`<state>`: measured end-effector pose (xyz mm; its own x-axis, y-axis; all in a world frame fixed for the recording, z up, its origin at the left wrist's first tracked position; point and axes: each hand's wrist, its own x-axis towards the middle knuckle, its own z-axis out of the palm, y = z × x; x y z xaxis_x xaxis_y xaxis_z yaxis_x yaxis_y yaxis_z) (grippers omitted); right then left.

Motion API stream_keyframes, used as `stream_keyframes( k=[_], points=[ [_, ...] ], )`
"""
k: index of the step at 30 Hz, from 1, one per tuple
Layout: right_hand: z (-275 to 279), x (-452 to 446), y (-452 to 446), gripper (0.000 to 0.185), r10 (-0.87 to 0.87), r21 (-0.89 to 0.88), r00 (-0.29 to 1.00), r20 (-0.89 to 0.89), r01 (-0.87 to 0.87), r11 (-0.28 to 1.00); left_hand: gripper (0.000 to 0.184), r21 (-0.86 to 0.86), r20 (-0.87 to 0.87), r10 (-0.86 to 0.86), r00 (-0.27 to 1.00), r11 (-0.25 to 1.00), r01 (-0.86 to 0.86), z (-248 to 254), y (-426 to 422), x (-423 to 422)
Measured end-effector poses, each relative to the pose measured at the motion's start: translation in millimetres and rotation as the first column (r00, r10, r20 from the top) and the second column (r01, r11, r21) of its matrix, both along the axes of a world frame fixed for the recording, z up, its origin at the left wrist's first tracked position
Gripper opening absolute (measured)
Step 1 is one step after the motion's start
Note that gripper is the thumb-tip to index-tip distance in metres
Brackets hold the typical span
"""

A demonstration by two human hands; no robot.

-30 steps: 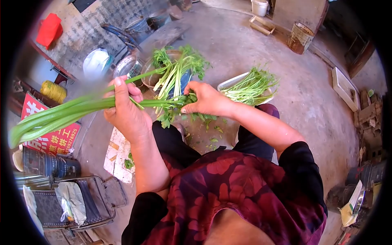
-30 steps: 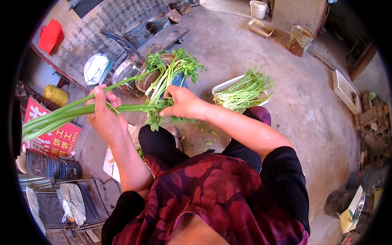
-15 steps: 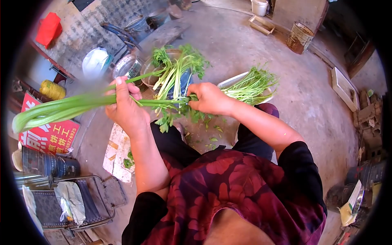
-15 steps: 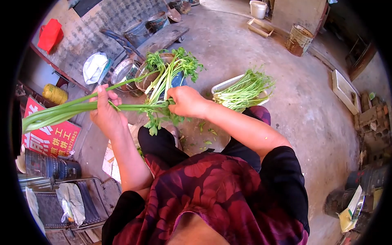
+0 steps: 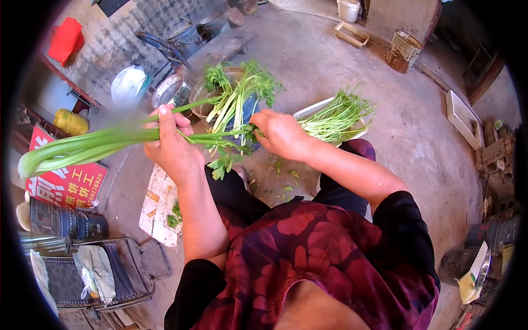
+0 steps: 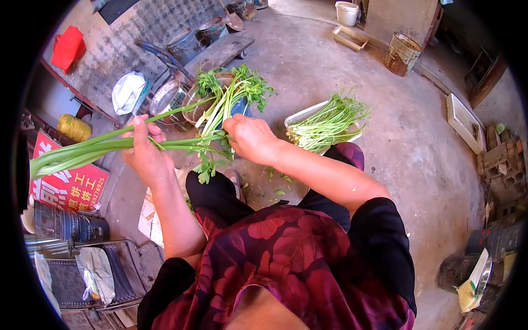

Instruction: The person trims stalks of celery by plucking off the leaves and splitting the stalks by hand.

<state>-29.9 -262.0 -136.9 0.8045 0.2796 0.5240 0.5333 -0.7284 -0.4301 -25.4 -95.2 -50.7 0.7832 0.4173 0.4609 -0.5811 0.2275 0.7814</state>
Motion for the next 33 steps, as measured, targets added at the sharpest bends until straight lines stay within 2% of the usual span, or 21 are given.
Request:
stream_keyframes(
  k=[7, 10, 11, 13, 14, 15, 16, 18, 19, 20, 21, 22, 26, 27, 30, 31, 33],
  points=[
    [0.1, 4.0, -1.2, 0.010, -0.145, -0.231, 0.972, 0.186, 0.187, 0.955, 0.017, -0.043, 0.016, -0.005, 1.000, 0.999, 0.006, -5.5, -5.0, -0.5],
    [-0.9, 11.9, -3.3, 0.009, -0.237, -0.079, 0.954, 0.186, 0.255, 0.964, 0.017, -0.136, 0.031, -0.038, 0.999, 0.990, 0.042, -1.8, -7.8, -1.9],
    [-5.2, 15.0, -8.0, 0.009, -0.300, -0.111, 0.948, 0.105, 0.311, 0.944, 0.016, -0.129, 0.030, -0.037, 0.999, 0.991, 0.041, -2.7, -10.7, -2.7],
    [-29.1, 26.9, -27.3, 0.010, -0.421, -0.182, 0.905, -0.053, 0.406, 0.896, 0.017, -0.151, 0.027, 0.116, 0.993, 0.982, -0.111, 11.5, 8.4, -6.4],
    [-66.3, 40.6, -60.3, 0.014, -0.487, -0.224, 0.862, -0.140, 0.451, 0.864, 0.017, -0.156, 0.027, 0.188, 0.982, 0.971, -0.182, 23.8, 22.9, -8.6],
    [-85.6, 37.6, -82.6, 0.016, -0.550, -0.191, 0.803, -0.228, 0.517, 0.834, 0.017, -0.147, 0.131, 0.214, 0.968, 0.970, -0.195, 38.1, 38.0, -12.6],
    [-95.6, 33.1, -91.1, 0.018, -0.584, -0.082, 0.750, -0.311, 0.591, 0.803, 0.018, -0.145, 0.231, 0.249, 0.941, 0.965, -0.220, 48.0, 51.5, -16.4],
    [-105.8, 28.6, -103.4, 0.023, -0.411, 0.099, 0.824, -0.389, 0.482, 0.871, 0.019, -0.136, 0.312, 0.138, 0.940, 0.986, -0.100, 50.0, 67.7, -21.5],
    [-101.8, 23.6, -101.8, 0.021, -0.209, 0.392, 0.807, -0.553, 0.474, 0.789, 0.020, -0.124, 0.356, 0.072, 0.932, 0.992, -0.029, 51.2, 71.9, -22.9],
    [-93.0, 19.6, -100.4, 0.019, 0.031, 0.634, 0.781, -0.623, 0.482, 0.604, 0.020, -0.124, 0.342, 0.037, 0.939, 0.992, 0.006, 50.8, 73.6, -23.5],
    [-82.0, 16.3, -100.3, 0.015, 0.150, 0.702, 0.748, -0.646, 0.506, 0.500, 0.021, -0.129, 0.330, 0.001, 0.944, 0.991, 0.044, 47.8, 73.8, -23.2],
    [-74.8, 13.9, -103.0, 0.015, 0.210, 0.748, 0.756, -0.620, 0.489, 0.449, 0.021, -0.137, 0.318, -0.036, 0.947, 0.987, 0.084, 43.9, 73.1, -22.3],
    [-50.0, 8.4, -110.4, 0.022, 0.126, 0.826, 0.873, -0.470, 0.386, 0.410, 0.019, -0.189, 0.275, -0.166, 0.947, 0.956, 0.222, 37.2, 84.5, -21.6],
    [-40.7, 6.4, -112.6, 0.018, 0.191, 0.862, 0.868, -0.458, 0.382, 0.334, 0.019, -0.175, 0.278, -0.216, 0.936, 0.947, 0.270, 36.2, 88.5, -21.2],
    [0.5, -3.3, -111.5, 0.018, 0.106, 0.852, 0.926, -0.362, 0.282, 0.440, 0.019, -0.182, 0.275, -0.297, 0.915, 0.918, 0.353, 35.0, 92.4, -19.4],
    [6.6, -2.5, -114.8, 0.015, 0.189, 0.866, 0.931, -0.313, 0.198, 0.459, 0.019, -0.191, 0.264, -0.293, 0.919, 0.918, 0.347, 35.8, 90.5, -19.3],
    [50.4, -21.0, -101.9, 0.012, 0.159, 0.778, 0.951, -0.263, 0.112, 0.618, 0.019, -0.203, 0.245, -0.281, 0.928, 0.921, 0.333, 38.5, 83.4, -21.1]
  ],
)
